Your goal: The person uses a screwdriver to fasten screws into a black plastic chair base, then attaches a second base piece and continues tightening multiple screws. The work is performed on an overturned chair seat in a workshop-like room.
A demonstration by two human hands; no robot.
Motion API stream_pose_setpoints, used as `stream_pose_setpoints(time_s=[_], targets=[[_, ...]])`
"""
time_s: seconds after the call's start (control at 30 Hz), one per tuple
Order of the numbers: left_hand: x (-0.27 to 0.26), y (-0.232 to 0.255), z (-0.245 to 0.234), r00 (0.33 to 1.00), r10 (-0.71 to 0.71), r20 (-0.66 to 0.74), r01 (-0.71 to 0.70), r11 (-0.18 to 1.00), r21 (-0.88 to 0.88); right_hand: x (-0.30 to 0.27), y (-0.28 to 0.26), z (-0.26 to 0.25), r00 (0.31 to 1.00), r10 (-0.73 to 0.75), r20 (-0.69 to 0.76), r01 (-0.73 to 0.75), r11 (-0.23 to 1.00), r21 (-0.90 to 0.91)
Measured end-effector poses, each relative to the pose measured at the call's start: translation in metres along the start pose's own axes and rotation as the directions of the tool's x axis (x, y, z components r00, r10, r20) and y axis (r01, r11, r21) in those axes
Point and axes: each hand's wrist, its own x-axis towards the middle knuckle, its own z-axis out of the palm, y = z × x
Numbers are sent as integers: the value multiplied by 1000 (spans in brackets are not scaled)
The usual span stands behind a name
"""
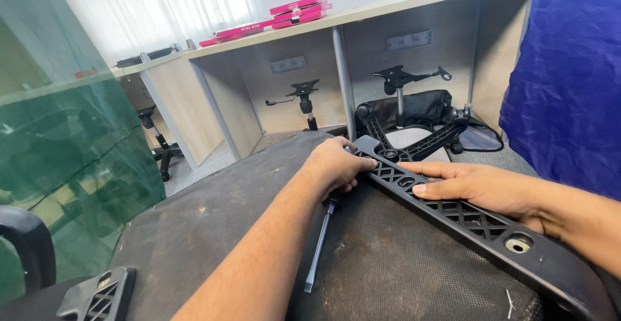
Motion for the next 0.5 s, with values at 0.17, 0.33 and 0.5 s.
stream_pose_setpoints(time_s=[0.17, 0.33, 0.5], targets=[[2, 1, 6, 1000, 7, -19, -7, 999, 36, -1, -4, 1, 999, -37, -32, 35, 998, -45], [3, 2, 7, 1000, 1, -7, -1, 1000, 23, -3, -4, 1, 997, -45, -55, 44, 999, -21], [5, 2, 7, 1000, 12, 3, -12, 999, 45, -9, -4, 0, 999, -6, -32, 9, 996, 91]])
